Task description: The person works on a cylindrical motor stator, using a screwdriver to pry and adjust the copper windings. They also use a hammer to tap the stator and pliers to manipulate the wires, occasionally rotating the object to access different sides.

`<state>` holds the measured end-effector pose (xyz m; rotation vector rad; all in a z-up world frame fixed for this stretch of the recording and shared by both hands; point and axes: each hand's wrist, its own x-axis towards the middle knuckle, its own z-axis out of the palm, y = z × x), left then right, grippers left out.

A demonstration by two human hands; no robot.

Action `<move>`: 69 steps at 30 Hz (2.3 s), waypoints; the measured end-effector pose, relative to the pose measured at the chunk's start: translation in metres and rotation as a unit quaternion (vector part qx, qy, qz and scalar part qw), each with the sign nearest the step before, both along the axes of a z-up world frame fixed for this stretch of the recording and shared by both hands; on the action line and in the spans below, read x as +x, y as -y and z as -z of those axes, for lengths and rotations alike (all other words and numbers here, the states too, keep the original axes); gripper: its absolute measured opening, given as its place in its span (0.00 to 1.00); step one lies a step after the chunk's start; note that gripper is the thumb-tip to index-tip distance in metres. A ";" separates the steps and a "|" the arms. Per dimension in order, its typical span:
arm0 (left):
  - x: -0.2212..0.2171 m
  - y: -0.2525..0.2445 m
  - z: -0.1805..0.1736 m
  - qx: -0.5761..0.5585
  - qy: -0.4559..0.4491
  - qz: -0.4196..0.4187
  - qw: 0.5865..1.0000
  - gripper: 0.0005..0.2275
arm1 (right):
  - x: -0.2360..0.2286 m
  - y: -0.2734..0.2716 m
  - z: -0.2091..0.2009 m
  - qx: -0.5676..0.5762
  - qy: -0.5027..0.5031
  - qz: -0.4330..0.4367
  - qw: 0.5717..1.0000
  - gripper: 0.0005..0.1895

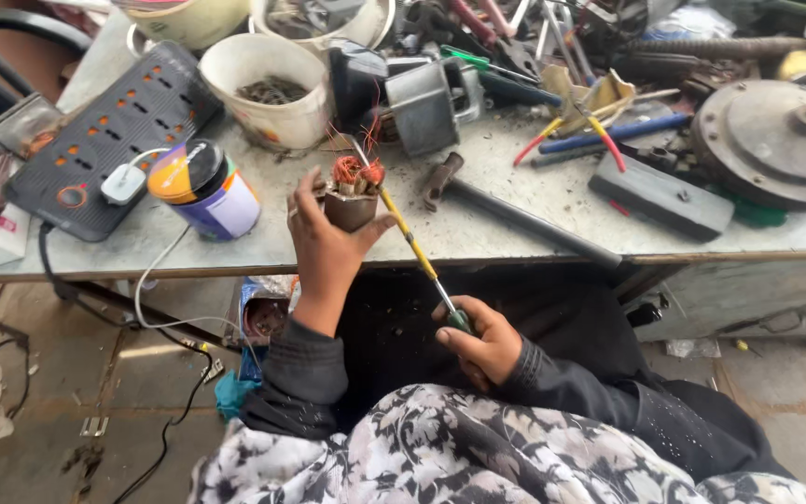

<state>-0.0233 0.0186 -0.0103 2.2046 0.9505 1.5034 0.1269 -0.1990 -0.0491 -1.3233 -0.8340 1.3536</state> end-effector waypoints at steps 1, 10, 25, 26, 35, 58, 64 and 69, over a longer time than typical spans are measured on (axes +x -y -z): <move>0.001 0.004 0.003 -0.009 -0.006 -0.020 1.000 0.46 | 0.002 0.005 0.001 0.006 0.023 0.006 1.000 0.16; -0.010 0.025 0.022 -0.041 0.022 0.047 0.998 0.35 | 0.012 0.027 0.024 0.155 0.313 -0.017 0.937 0.16; -0.048 -0.014 -0.006 -0.177 -0.186 0.213 0.943 0.41 | 0.089 0.045 -0.037 0.156 0.541 -0.117 0.818 0.23; -0.048 -0.017 -0.009 -0.186 -0.180 0.235 0.937 0.41 | 0.093 0.043 -0.040 0.167 0.531 -0.128 0.821 0.24; -0.033 0.013 -0.009 -0.200 -0.034 0.209 0.957 0.46 | 0.080 0.041 -0.051 0.047 0.591 -0.058 0.803 0.23; 0.038 0.014 0.007 0.078 -0.111 -0.032 0.990 0.41 | 0.032 0.040 -0.021 0.091 0.360 -0.011 0.929 0.26; 0.022 0.016 0.000 0.030 -0.104 0.007 0.994 0.44 | 0.044 0.041 -0.018 0.139 0.406 -0.025 0.903 0.26; 0.008 0.018 0.001 -0.002 -0.087 0.036 0.996 0.43 | 0.047 0.042 -0.013 0.150 0.417 -0.053 0.895 0.22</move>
